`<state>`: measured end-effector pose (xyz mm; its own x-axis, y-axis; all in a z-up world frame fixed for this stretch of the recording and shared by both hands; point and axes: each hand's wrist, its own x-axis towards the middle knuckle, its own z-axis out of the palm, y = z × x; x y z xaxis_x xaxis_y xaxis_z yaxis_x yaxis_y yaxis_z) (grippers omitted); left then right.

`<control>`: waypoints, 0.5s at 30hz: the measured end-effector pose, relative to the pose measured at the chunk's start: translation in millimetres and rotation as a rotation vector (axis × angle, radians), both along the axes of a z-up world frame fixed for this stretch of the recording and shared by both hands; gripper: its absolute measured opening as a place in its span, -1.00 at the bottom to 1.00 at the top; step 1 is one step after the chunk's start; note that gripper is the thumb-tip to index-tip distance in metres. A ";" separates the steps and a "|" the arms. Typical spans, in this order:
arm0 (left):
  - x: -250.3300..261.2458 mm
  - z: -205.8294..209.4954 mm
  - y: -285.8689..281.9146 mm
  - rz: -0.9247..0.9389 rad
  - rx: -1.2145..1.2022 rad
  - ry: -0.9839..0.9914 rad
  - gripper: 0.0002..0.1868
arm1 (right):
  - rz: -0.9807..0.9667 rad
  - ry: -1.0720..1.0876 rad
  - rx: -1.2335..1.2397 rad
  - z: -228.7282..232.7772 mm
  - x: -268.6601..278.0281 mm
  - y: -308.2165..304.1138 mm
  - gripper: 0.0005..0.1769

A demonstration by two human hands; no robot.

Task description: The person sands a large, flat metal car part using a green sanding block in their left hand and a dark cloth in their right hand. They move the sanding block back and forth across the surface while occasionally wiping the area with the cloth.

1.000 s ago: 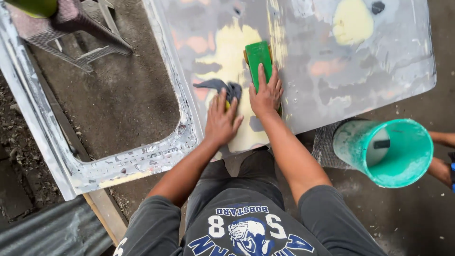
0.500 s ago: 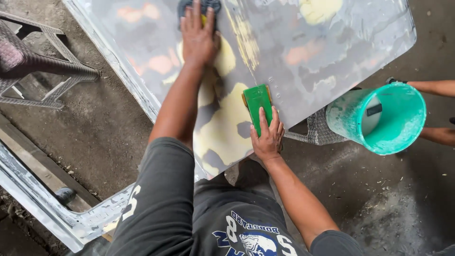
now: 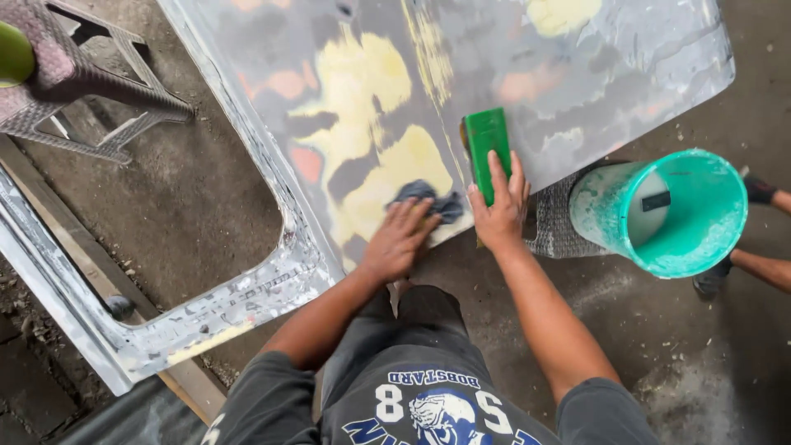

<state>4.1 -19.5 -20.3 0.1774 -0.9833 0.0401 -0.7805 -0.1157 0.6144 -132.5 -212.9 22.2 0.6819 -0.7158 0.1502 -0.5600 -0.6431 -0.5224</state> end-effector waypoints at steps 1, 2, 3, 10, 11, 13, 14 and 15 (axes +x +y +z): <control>10.9 -4.1 12.9 0.009 0.005 -0.003 -0.41 | 0.009 -0.003 0.005 2.0 -4.3 5.1 -0.20; 21.9 -8.3 26.0 0.160 0.011 -0.073 -0.45 | 0.041 0.019 0.007 3.8 -8.4 10.1 -0.21; 34.7 -13.2 35.9 0.303 0.009 -0.144 -0.48 | 0.065 0.039 0.003 5.9 -12.3 13.1 -0.22; 122.4 -11.4 4.4 0.699 0.141 -0.286 -0.38 | 0.217 0.220 -0.039 -2.7 -10.4 62.5 -0.21; 124.7 -9.9 0.8 0.714 0.150 -0.274 -0.37 | 0.224 0.248 -0.056 -4.8 -5.2 66.0 -0.21; 126.9 -8.6 -4.1 0.728 0.165 -0.257 -0.36 | 0.231 0.281 -0.068 -11.6 4.1 68.7 -0.21; 126.7 -8.3 -4.7 0.727 0.176 -0.261 -0.37 | 0.203 0.269 -0.050 -15.9 8.0 68.4 -0.22; 127.4 -7.4 -4.9 0.727 0.188 -0.266 -0.37 | 0.177 0.256 -0.031 -19.9 12.9 68.1 -0.22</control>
<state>131.5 -24.4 -27.7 0.7851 -0.6192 0.0165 -0.5873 -0.7356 0.3376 -119.6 -144.9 2.2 0.8143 -0.5801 -0.0229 -0.5485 -0.7559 -0.3574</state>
